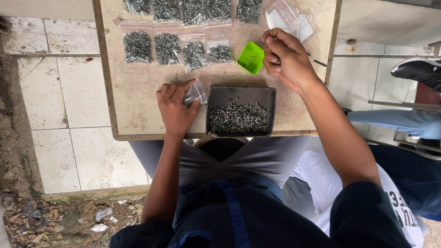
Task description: Sorting small metal screws from a tray and placing them into individual plastic bags.
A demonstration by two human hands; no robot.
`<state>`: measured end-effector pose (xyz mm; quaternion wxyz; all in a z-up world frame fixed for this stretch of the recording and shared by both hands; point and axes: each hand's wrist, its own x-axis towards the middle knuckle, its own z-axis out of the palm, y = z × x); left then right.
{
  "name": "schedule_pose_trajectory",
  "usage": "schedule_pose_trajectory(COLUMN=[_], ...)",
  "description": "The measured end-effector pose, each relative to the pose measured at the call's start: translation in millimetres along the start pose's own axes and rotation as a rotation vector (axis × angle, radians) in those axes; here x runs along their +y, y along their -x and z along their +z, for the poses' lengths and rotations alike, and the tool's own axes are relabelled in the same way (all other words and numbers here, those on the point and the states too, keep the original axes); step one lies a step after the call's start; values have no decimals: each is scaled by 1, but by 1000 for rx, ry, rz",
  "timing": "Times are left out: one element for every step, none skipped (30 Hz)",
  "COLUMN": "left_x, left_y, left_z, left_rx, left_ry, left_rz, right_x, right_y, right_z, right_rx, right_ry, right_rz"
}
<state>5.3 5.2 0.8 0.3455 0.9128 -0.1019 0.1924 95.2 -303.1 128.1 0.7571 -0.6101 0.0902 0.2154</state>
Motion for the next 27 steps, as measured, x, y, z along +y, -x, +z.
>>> schedule_pose_trajectory(left_x=[0, 0, 0, 2, 3, 5, 3, 2, 1, 7, 13, 19, 18, 17, 16, 19, 21, 23, 35, 46, 58, 65, 72, 79, 83, 88, 92], left_y=[0, 0, 0, 0, -1, -3, -2, -1, 0, -5, -9, -15, -16, -16, -17, -24, -31, -38, -54, -72, -90, -101, -113, -125, -131, -137, -143], left_z=[0, -1, -1, -2, -2, -3, -2, 0, 1, -3, -7, -10, -16, -21, -27, -31, -37, -42, -39, -36, -33, -12, 8, 28, 37, 47, 56], left_rx=[0, 1, 2, -2, 36, 77, 78, 75, 72, 71, 87, 106, 109, 46, -17, -14, 3, 20, 24, -12, -49, -42, -129, -216, -208, -358, -508], left_ry=[0, 16, 33, 34, 58, 79, 76, 37, -2, -2, 58, 120, 121, 178, 234, 233, 224, 213, 210, 282, 353, 350, 228, 102, 95, -6, -108], left_rz=[0, -21, -41, -40, -40, -39, -38, -47, -56, -52, -46, -40, -35, -31, -27, -26, -5, 17, 18, 103, 189, 195, 295, 391, 394, 375, 352], right_x=[2, 5, 7, 12, 16, 19, 23, 27, 32, 40, 47, 53, 58, 64, 70, 75, 81, 87, 97, 107, 116, 122, 129, 135, 135, 135, 135], right_y=[1, 2, 3, 5, 8, 10, 12, 14, 17, 21, 24, 27, 33, 39, 45, 50, 54, 58, 57, 55, 54, 53, 53, 51, 52, 53, 54], right_z=[-2, -4, -6, -8, -10, -12, -14, -16, -18, -16, -15, -15, -7, 1, 10, 16, 23, 30, 30, 30, 31, 28, 25, 23, 25, 26, 27], right_rx=[0, 39, 78, 81, 72, 59, 57, 70, 83, 84, 108, 132, 132, 204, 276, 273, 318, 361, 357, 348, 340, 335, 336, 334, 329, 328, 328], right_ry=[0, -155, -309, -312, -414, -515, -517, -586, -656, -659, -559, -455, -455, -367, -279, -278, -165, -51, -51, 8, 67, 68, 226, 383, 382, 392, 402], right_rz=[0, 54, 107, 108, 103, 96, 95, 130, 164, 161, 82, 2, -4, -100, -196, -199, -253, -309, -313, -361, -409, -419, -486, -551, -560, -578, -597])
